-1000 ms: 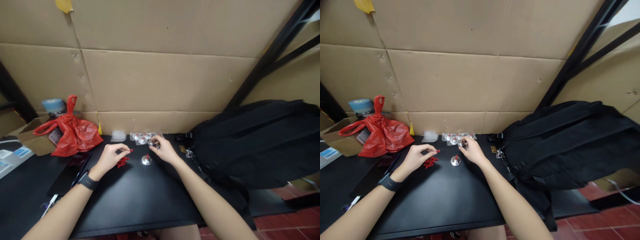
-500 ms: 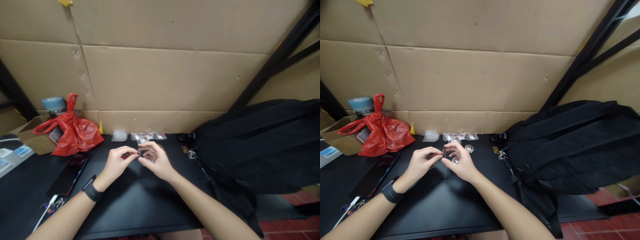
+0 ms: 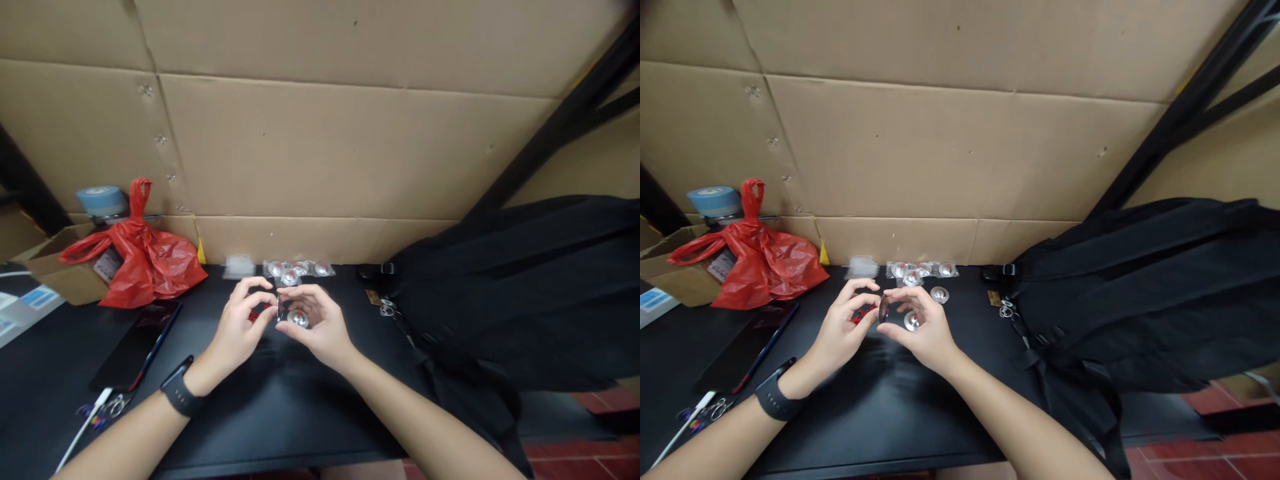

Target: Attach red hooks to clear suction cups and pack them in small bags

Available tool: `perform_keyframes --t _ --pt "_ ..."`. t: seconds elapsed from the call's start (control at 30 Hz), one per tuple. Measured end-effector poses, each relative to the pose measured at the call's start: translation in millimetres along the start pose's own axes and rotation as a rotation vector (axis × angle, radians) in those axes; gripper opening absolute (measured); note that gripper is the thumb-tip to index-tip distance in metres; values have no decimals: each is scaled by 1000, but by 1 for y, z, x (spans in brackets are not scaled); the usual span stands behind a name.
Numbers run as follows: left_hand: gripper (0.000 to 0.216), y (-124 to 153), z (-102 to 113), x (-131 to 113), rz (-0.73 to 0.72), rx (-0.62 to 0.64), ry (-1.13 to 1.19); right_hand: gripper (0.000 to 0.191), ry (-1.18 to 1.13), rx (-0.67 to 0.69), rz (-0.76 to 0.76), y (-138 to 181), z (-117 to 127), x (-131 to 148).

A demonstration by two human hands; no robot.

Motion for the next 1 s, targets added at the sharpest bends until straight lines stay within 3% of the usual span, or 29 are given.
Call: perform_keyframes --t 0.07,0.2,0.33,0.6,0.77,1.0 --pt "12 2 1 1 13 -17 -22 41 0 -1 -27 0 0 -4" --pt "11 4 4 5 29 -58 -88 18 98 77 -96 -1 -5 -9" --pt "11 5 2 8 24 -56 -131 29 254 175 -66 -3 -13 -7" --pt "21 2 -18 27 85 92 -61 19 464 195 -119 -5 -4 -26" --pt "24 9 -49 32 -25 394 -193 15 651 292 -130 -3 -3 -33" --pt "20 0 -32 81 -60 433 -364 16 790 503 -151 5 -10 -43"
Point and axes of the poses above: each hand's wrist, its own y-axis away from the middle knuckle, its own z-axis out of the back of the hand, x = y × z, the point moved 10 cm from there along -y, towards the middle knuckle, and after that the axes turned 13 degrees about -y, right-handed, at the moved point
